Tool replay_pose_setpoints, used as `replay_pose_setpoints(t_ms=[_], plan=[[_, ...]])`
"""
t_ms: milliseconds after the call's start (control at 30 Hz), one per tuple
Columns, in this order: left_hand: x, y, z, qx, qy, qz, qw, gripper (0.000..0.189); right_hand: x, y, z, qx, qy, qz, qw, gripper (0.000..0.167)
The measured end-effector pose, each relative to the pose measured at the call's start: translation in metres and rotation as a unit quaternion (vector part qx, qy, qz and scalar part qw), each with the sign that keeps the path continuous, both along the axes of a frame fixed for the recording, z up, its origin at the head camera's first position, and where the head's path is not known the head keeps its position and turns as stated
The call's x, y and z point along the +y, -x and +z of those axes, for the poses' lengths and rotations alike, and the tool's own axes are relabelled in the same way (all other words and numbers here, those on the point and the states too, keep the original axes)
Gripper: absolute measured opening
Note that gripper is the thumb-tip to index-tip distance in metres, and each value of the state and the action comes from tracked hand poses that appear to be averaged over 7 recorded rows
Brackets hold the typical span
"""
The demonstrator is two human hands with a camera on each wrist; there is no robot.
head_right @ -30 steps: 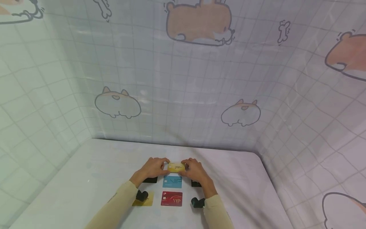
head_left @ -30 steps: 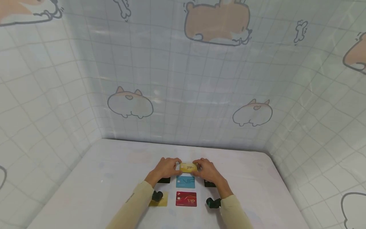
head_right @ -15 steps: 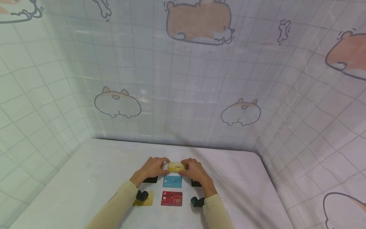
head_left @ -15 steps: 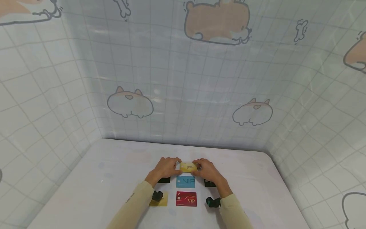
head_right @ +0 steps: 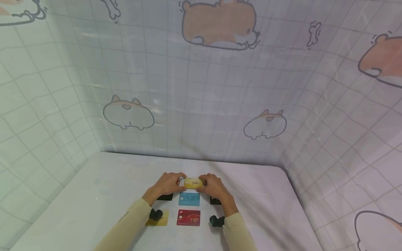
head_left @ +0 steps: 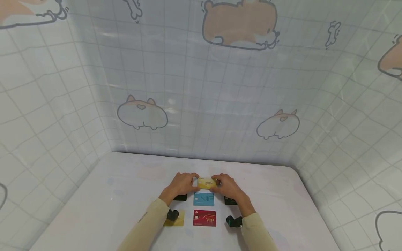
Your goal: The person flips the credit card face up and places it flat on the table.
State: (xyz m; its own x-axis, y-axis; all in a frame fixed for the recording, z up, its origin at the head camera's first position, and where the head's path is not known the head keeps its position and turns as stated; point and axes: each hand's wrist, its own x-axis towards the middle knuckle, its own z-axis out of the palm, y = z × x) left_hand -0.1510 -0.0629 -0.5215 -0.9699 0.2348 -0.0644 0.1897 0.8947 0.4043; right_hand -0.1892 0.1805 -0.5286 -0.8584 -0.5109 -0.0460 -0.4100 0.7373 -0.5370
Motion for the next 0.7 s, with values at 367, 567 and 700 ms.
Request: replay_pose_setpoints(t_ms=[367,567,700], plan=[[-0.0015,-0.0025,0.002,0.0,-0.012,-0.001,0.9999,0.057,-0.0008,0.0003,0.0012,-0.001,0.001,0.005,1.0,0.054],[-0.0039,-0.0026,0.0017,0.002,-0.013,-0.001,0.9999,0.058,0.0002,0.0016,-0.0003,0.003,-0.002,0.009,1.0,0.054],[-0.0073,-0.0022,0.0022,0.007,-0.026,0.004,0.9996,0.056,0.0007,0.0019,0.0019,-0.001,0.0,0.01,1.0,0.055]])
